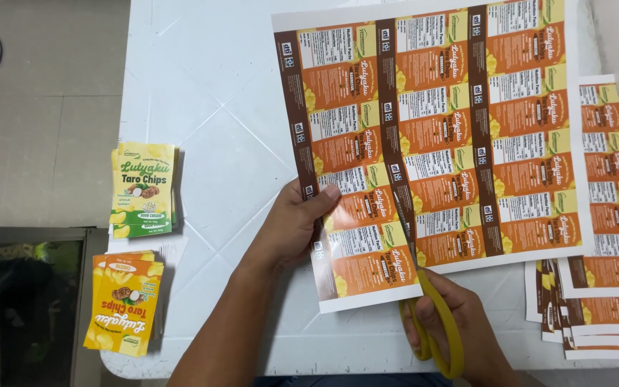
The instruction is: The person uses yellow-handled scissors to cut a large sheet of printed labels into individual strips. They repeatedly cut along the printed lines, separating the labels and placing the cut pieces on the table. The person also briefly handles a smartphone at the end of the clip.
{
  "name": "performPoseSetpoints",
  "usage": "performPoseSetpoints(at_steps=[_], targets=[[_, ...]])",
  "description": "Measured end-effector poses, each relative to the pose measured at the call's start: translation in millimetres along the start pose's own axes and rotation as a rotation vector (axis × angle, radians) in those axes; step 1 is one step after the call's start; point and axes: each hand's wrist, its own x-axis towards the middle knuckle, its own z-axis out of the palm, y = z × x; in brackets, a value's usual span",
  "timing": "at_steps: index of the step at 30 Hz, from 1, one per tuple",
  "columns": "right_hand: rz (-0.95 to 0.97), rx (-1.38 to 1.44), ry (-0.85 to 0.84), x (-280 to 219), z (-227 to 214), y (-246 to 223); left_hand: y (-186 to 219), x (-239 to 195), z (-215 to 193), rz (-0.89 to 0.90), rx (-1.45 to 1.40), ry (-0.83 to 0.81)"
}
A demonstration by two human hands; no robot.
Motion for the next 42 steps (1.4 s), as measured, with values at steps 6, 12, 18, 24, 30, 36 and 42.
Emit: performPoseSetpoints(at_steps=[6,12,18,24,30,36,42], targets=[[-0.002,0.021,0.003,-0.6,-1.4,6.2,-0.2,-1.0,-0.2,0.017,-0.002,-0.038],[0.004,0.084,-0.007,-1.1,-1.6,11.4,-0.6,-1.2,-0.4,0.004,-0.015,-0.031],[0.152,0.108,0.054,-4.4,-5.5,15.1,1.4,-4.6,-3.3,-0.026,-0.037,-0.031],[0.196,0.049,0.115,3.9,-1.8,4.0,3.8,-3.8,-3.8,-0.026,0.001,-0.058],[0.198,0.119,0.147,31.3,-9.4,14.2,9.0,6.0,-7.6,-0.107,0.002,-0.08],[0.126,0.156,0.114,31.2,-9.8,21.3,8.1,5.9,-9.1,-0.09,0.009,-0.089],[0.133,0.159,0.122,31.9,-9.1,20.2,5.2,6.2,-9.1,-0.069,-0.024,-0.112]])
